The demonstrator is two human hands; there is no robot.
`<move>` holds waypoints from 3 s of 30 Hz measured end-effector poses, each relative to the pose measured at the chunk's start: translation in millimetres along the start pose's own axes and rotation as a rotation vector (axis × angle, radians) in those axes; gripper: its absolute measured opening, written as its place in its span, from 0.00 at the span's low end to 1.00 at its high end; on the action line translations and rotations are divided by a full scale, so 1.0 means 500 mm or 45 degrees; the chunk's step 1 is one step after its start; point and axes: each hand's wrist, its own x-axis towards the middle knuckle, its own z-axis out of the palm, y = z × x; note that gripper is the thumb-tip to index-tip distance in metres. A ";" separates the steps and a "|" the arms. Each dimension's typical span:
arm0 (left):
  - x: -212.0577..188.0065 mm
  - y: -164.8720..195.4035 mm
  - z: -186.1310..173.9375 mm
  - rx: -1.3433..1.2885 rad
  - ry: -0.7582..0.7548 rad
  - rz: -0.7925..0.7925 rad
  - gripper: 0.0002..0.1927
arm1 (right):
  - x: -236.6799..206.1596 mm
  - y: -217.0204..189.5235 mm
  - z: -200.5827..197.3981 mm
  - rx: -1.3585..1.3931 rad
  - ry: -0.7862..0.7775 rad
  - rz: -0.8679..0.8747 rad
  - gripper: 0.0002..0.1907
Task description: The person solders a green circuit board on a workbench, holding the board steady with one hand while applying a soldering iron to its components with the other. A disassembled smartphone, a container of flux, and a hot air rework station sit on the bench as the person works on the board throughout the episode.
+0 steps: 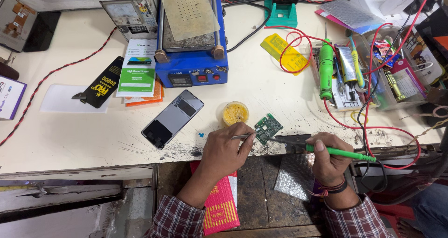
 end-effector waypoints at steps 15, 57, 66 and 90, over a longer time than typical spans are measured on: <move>0.000 0.007 -0.006 -0.026 0.025 -0.001 0.06 | -0.002 -0.002 0.001 -0.036 0.035 0.078 0.16; -0.003 0.003 -0.002 -0.010 0.038 0.021 0.06 | 0.005 -0.008 0.003 -0.045 -0.012 0.025 0.15; -0.006 0.001 -0.002 -0.029 -0.005 -0.003 0.05 | 0.001 -0.018 0.007 -0.019 0.027 0.081 0.16; -0.011 0.003 -0.002 0.000 -0.008 -0.005 0.05 | -0.008 -0.011 -0.004 -0.013 -0.028 0.021 0.16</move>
